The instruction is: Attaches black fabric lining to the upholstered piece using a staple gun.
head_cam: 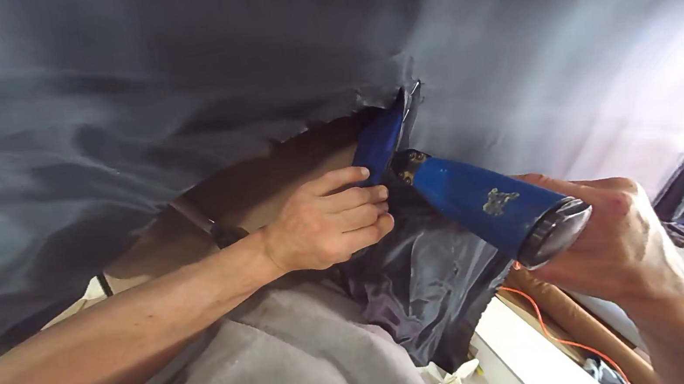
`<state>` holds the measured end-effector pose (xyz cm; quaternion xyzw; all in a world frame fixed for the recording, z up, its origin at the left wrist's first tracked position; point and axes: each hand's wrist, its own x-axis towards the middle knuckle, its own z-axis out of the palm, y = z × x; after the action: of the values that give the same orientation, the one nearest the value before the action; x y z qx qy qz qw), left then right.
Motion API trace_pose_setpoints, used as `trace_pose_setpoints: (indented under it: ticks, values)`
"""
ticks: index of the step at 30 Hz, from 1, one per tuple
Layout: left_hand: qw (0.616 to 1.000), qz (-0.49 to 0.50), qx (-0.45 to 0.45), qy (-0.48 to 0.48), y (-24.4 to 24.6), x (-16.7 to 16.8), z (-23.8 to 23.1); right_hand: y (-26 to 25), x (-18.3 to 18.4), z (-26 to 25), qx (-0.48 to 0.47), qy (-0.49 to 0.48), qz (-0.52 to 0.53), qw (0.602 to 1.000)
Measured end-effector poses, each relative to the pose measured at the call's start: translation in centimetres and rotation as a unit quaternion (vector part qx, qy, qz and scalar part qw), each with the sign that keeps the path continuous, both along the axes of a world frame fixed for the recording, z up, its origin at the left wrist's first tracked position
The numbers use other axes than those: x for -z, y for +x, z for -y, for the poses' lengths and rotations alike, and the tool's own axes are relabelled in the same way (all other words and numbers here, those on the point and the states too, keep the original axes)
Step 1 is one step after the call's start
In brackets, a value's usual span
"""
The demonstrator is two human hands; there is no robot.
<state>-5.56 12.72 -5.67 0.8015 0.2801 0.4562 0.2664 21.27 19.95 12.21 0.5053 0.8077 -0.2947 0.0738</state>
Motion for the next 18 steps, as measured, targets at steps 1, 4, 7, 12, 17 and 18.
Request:
trace_pose_setpoints:
  ticks: [1,4,7,12,17,18]
  values:
    - [1.000,0.001,0.000,0.001,0.0,0.0,-0.1,0.0,0.0,0.0,0.000,-0.001,0.000,1.000]
    - [1.000,0.006,0.001,0.002,0.0,0.1,-0.1,-0.2,-0.1,0.0,0.002,-0.005,0.001,1.000]
    - [1.000,0.006,-0.002,0.003,0.0,0.1,0.0,-0.5,0.0,0.1,0.002,-0.006,0.002,1.000]
    - [1.000,-0.006,-0.002,0.010,-0.1,0.1,0.0,-0.4,-0.5,0.4,0.007,0.011,0.005,1.000]
    - [0.999,-0.018,-0.003,0.032,-0.2,0.4,-0.2,-0.2,-2.3,1.5,0.025,0.019,0.020,0.999]
    - [0.999,-0.015,-0.004,0.041,-0.2,0.6,-0.3,-0.3,-2.4,1.7,0.023,0.013,0.027,0.999]
